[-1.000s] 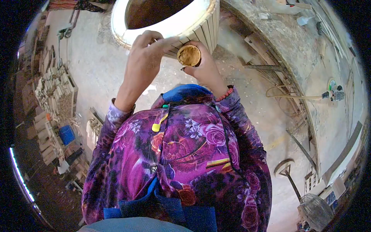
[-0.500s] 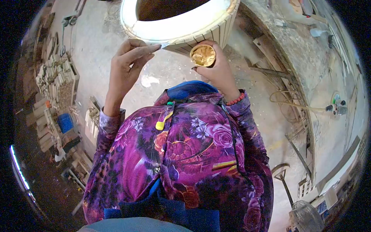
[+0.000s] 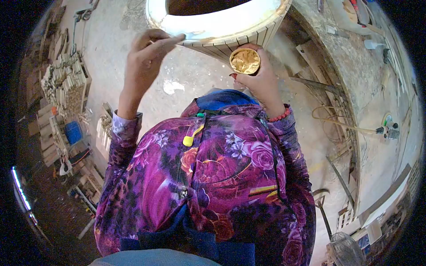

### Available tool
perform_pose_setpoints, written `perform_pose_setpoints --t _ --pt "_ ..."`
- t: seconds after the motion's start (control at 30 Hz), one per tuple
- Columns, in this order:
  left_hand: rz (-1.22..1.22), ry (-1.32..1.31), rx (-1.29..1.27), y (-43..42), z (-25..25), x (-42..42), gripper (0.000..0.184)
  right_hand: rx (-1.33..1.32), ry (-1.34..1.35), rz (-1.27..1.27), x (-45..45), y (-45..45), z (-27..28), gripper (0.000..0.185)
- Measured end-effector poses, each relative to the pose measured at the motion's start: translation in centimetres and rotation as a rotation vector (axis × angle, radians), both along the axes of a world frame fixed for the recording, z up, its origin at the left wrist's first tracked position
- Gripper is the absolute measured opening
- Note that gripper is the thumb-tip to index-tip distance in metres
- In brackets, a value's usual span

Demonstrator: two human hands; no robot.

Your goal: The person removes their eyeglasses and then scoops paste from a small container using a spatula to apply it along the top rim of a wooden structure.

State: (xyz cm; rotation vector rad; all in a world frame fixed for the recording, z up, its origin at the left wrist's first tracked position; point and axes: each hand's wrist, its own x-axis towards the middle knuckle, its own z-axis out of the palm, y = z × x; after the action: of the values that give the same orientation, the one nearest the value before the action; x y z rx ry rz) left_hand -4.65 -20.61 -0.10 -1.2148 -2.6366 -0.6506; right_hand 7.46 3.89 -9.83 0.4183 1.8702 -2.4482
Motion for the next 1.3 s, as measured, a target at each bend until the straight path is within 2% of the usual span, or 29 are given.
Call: perform_pose_setpoints --t 0.03,0.1,0.2,0.3,0.43,0.53,0.57,0.67,0.73,0.8,0.83,0.9,0.93,0.97,1.03,1.1,1.17,1.3 --pt "-0.012 -0.082 0.034 0.5 -0.1 0.5 0.033 -0.002 -0.003 0.0 0.1 0.0 -0.1 0.065" --pt "-0.032 -0.053 -0.02 0.9 -0.2 1.5 0.035 0.052 0.011 -0.007 0.1 -0.1 -0.1 0.063" --pt "-0.041 -0.21 0.007 1.1 0.8 2.1 0.032 0.098 0.031 -0.002 0.2 0.1 -0.1 0.064" --pt "-0.015 -0.141 0.101 1.5 0.5 1.3 0.03 -0.013 0.022 -0.016 0.3 0.0 -0.4 0.063" --pt "-0.073 -0.092 0.051 2.1 -1.0 1.5 0.03 0.049 0.005 -0.038 0.4 0.0 -1.2 0.063" --pt "-0.135 -0.312 0.039 3.8 0.0 2.1 0.03 0.109 0.039 -0.156 0.9 1.5 -2.3 0.06" --pt "-0.151 -0.312 0.036 4.1 -0.3 1.8 0.03 0.127 0.018 -0.182 1.1 1.6 -2.5 0.061" --pt "-0.113 -0.089 0.012 6.5 -2.6 1.3 0.03 0.112 -0.022 -0.263 2.2 2.7 -2.8 0.061" --pt "-0.207 -0.164 0.002 7.6 -2.0 1.8 0.03 0.088 -0.025 -0.323 2.8 3.6 -3.4 0.061" --pt "-0.275 -0.305 0.032 8.4 -2.3 2.0 0.032 0.344 -0.001 -0.347 3.8 4.3 -4.3 0.058" --pt "-0.292 -0.307 0.037 9.1 -2.6 2.0 0.032 0.352 -0.005 -0.363 4.2 4.6 -4.3 0.058" --pt "-0.259 -0.176 0.063 10.4 -3.2 2.1 0.034 0.158 -0.109 -0.309 4.9 4.2 -3.5 0.06" --pt "-0.266 -0.174 0.068 10.7 -3.0 2.4 0.034 0.325 -0.065 -0.269 5.2 3.7 -2.3 0.064" --pt "-0.283 -0.102 0.054 11.3 -3.8 2.3 0.036 0.331 -0.072 -0.276 5.3 3.7 -2.3 0.064" --pt "-0.302 -0.032 0.044 11.7 -4.7 2.3 0.037 0.596 0.019 -0.174 5.1 3.5 -2.4 0.068" --pt "-0.314 0.018 0.024 11.9 -5.0 2.3 0.037 0.642 0.026 -0.193 5.0 3.3 -3.2 0.068" --pt "-0.317 0.047 -0.013 11.7 -4.7 2.3 0.037 0.362 -0.09 -0.18 4.9 3.4 -3.3 0.067" --pt "-0.311 0.107 -0.104 11.2 -3.2 2.2 0.036 0.348 -0.031 -0.236 5.2 3.2 -4.2 0.066"
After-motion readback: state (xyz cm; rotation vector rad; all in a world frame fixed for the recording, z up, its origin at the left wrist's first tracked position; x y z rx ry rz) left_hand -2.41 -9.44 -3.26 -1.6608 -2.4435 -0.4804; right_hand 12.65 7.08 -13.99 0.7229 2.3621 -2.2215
